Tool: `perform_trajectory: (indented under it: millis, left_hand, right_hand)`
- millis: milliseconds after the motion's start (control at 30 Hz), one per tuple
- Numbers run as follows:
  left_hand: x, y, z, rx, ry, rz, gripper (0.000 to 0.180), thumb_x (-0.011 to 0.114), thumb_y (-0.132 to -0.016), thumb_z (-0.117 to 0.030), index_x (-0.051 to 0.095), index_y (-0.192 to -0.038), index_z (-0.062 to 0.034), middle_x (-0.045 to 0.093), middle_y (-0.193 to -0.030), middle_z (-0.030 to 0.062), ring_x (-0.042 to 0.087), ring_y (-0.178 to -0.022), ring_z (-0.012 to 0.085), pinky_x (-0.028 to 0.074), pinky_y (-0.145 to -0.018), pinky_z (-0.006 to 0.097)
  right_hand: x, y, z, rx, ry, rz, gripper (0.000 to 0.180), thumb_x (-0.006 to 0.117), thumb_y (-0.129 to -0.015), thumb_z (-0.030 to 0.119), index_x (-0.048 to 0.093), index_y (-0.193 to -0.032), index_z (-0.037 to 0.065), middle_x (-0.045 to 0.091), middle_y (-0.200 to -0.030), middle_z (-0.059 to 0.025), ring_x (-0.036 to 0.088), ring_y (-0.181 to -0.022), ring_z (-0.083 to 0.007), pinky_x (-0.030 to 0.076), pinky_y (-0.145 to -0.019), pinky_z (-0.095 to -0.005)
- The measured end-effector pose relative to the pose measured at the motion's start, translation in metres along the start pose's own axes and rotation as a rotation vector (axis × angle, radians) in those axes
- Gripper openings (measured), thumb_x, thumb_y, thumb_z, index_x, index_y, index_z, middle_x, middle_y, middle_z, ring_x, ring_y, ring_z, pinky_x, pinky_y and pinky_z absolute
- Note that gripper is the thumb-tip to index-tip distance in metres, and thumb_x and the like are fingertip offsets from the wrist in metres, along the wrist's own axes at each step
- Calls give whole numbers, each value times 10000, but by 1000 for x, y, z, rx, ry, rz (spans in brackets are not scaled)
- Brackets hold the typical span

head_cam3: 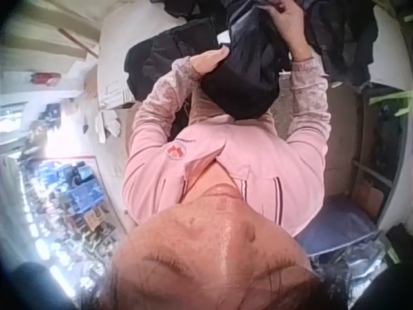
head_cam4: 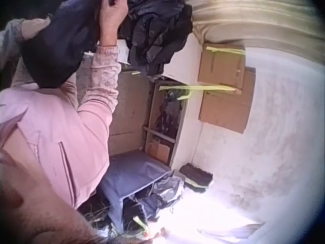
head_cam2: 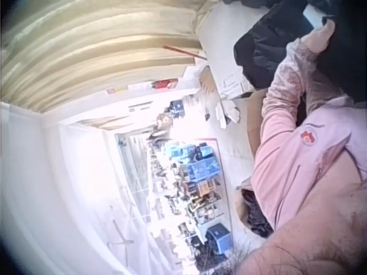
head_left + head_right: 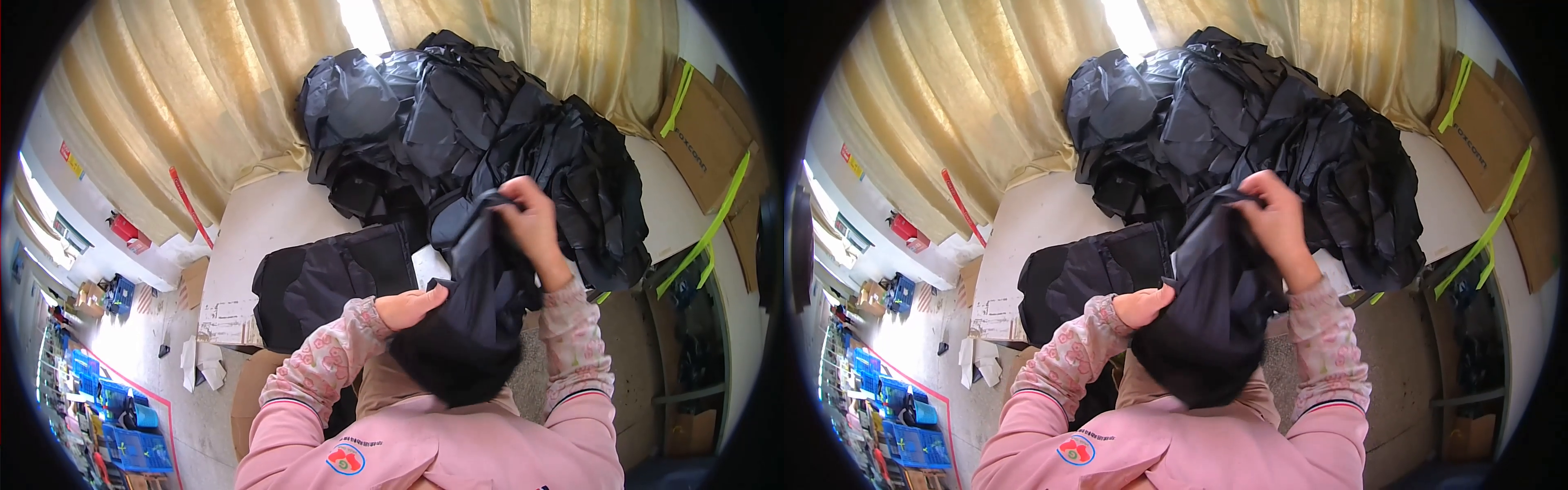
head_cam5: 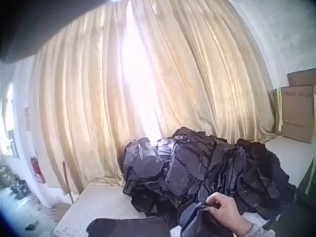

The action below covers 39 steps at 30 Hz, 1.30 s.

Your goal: The recorder is inspecting and sorting black fabric garment components at a manufacturing workbench.

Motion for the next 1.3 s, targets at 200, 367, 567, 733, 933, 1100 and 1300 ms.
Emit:
perform_trajectory:
  millis: [200,367,567,733,933,1100,1300]
  left_hand:
    - [-10,-5,-33,283,621,-218,544,426,-991,-461,600,-1160,26,656,-1129,148,646,-1021,257,502,-931,358]
    - [-27,2,-48,412,658,-369,527,396,-1006,-430,596,-1174,27,654,-1136,141,642,-1021,235,498,-931,340]
    - [2,-13,-49,572,418,-453,435,364,-1033,-364,618,-1125,-22,662,-1082,79,631,-965,143,494,-866,289]
    - [-32,2,-57,392,801,-489,380,464,-999,-328,652,-1014,1,693,-984,118,671,-871,216,531,-818,326]
    - [-60,27,-55,443,847,-415,351,474,-988,-288,647,-1037,13,693,-975,118,666,-878,227,521,-843,332]
    - [-57,40,-78,605,-4,-348,211,569,-947,-180,658,-1049,-18,663,-908,38,610,-845,110,483,-761,241]
    - [-91,48,-49,247,-250,-581,192,606,-934,-184,640,-862,-9,620,-708,29,594,-625,85,486,-571,221]
  right_hand:
    - [14,41,-122,584,153,1101,356,755,-749,232,652,-1035,48,665,-910,-115,627,-859,-204,488,-776,-311]
    - [-27,5,84,-80,31,-43,342,722,-783,90,601,-1089,-3,647,-970,-150,646,-894,-268,515,-769,-311]
    - [37,48,134,-563,458,153,405,736,-741,205,605,-1094,53,587,-990,-86,589,-978,-246,436,-948,-447]
    - [20,40,117,-433,276,137,261,731,-731,30,641,-974,55,586,-826,-104,614,-703,-295,492,-579,-358]
    - [-5,26,112,-329,366,185,189,711,-804,216,645,-920,82,591,-791,-75,620,-629,-280,491,-548,-338]
    - [-9,23,112,-393,361,300,256,724,-784,320,655,-852,83,639,-748,-67,627,-614,-273,478,-531,-330]
    - [-22,12,118,-265,356,389,238,718,-803,267,618,-743,60,593,-656,-129,593,-587,-318,451,-515,-348]
Point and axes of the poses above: each hand's wrist, its own y-axis away from the middle knuckle, its own x-axis out of the palm, z = x × y, the point moved 3 cm from there along -y, towards the middle knuckle
